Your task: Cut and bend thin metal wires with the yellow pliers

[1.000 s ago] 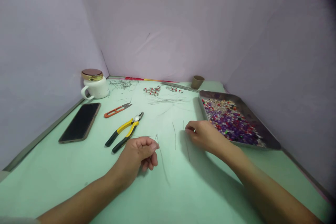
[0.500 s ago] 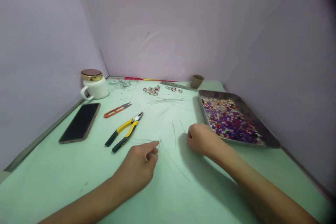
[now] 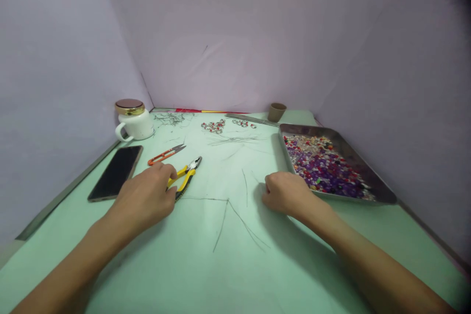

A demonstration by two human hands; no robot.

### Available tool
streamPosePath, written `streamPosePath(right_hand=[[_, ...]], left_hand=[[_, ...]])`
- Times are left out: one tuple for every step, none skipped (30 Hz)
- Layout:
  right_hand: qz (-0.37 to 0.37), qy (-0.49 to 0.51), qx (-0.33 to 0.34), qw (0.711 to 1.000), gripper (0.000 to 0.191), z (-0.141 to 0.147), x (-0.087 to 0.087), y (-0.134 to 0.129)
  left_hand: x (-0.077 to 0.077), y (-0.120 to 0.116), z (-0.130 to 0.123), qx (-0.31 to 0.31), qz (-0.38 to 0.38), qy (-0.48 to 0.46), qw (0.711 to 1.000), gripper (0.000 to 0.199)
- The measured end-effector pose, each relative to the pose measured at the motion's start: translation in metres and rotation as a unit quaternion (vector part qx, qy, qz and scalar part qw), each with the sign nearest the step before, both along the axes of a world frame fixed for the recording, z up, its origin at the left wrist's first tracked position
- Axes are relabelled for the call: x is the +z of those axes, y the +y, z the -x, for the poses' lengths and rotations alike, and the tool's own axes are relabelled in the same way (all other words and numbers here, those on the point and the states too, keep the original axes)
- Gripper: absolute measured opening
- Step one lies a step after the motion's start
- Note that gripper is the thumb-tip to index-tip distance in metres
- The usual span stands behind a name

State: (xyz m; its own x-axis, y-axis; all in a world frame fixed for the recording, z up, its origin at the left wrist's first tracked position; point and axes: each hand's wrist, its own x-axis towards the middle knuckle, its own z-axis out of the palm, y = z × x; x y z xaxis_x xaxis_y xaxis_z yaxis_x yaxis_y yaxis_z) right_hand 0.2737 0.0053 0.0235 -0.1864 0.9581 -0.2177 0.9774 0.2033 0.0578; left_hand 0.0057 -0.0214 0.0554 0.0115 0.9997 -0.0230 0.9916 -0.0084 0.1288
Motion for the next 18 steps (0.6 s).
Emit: streamPosePath(right_hand=[[-0.001,0.000,0.001,1.000,0.018,0.000,-0.001,0.000],[-0.003,-0.001,0.001,1.000,0.019,0.000,-0.002,0.000],[-0.005,-0.002,0.001,1.000,0.019,0.001,-0.002,0.000],[-0.010,-0.004,0.001,1.000,0.019,0.001,-0.003,0.000],[-0.018,-0.004,0.002,1.000,0.019,0.001,-0.004,0.000],[-0.028,-0.002,0.004,1.000,0.019,0.001,-0.004,0.000],[-0.041,0.003,0.006,0.999,0.018,0.001,-0.004,0.000],[-0.054,0.012,0.010,0.998,0.017,0.001,-0.004,0.000],[-0.065,0.026,0.013,0.997,0.017,0.000,-0.004,0.000],[-0.074,0.047,0.017,0.996,0.016,0.000,-0.003,0.000],[-0.079,0.075,0.020,0.994,0.014,0.000,-0.003,0.001],[-0.080,0.110,0.020,0.990,0.013,0.000,-0.003,0.002],[-0.079,0.152,0.017,0.985,0.011,-0.001,-0.004,0.003],[-0.077,0.198,0.008,0.977,0.009,-0.001,-0.006,0.004],[-0.069,0.247,-0.006,0.967,0.008,0.000,-0.008,0.006],[-0.053,0.299,-0.025,0.952,0.006,0.000,-0.010,0.008],[-0.030,0.353,-0.048,0.934,0.005,0.000,-0.013,0.009],[0.000,0.408,-0.073,0.910,0.005,0.001,-0.016,0.011]], left_hand=[[-0.001,0.001,0.003,-0.012,0.019,0.011,1.000,0.026],[-0.002,0.002,0.004,-0.025,0.034,0.017,0.999,0.028],[-0.005,0.002,0.004,-0.037,0.045,0.019,0.998,0.030],[-0.008,0.002,0.003,-0.045,0.053,0.021,0.997,0.031],[-0.011,0.002,0.001,-0.049,0.060,0.027,0.997,0.032],[-0.013,0.002,-0.001,-0.051,0.067,0.033,0.996,0.033],[-0.016,0.003,-0.002,-0.051,0.074,0.037,0.995,0.034],[-0.018,0.004,-0.004,-0.052,0.078,0.039,0.995,0.035],[-0.020,0.005,-0.005,-0.051,0.080,0.040,0.995,0.034],[-0.023,0.007,-0.005,-0.049,0.078,0.042,0.995,0.032],[-0.025,0.009,-0.006,-0.045,0.071,0.040,0.996,0.030],[-0.026,0.011,-0.006,-0.038,0.063,0.037,0.997,0.028],[-0.028,0.013,-0.006,-0.029,0.055,0.032,0.998,0.027],[-0.029,0.015,-0.005,-0.020,0.049,0.023,0.998,0.026],[-0.029,0.016,-0.005,-0.014,0.046,0.012,0.999,0.025],[-0.029,0.018,-0.004,-0.011,0.045,0.000,0.999,0.024],[-0.028,0.019,-0.004,-0.009,0.046,-0.011,0.999,0.022],[-0.027,0.019,-0.003,-0.010,0.047,-0.016,0.999,0.021]])
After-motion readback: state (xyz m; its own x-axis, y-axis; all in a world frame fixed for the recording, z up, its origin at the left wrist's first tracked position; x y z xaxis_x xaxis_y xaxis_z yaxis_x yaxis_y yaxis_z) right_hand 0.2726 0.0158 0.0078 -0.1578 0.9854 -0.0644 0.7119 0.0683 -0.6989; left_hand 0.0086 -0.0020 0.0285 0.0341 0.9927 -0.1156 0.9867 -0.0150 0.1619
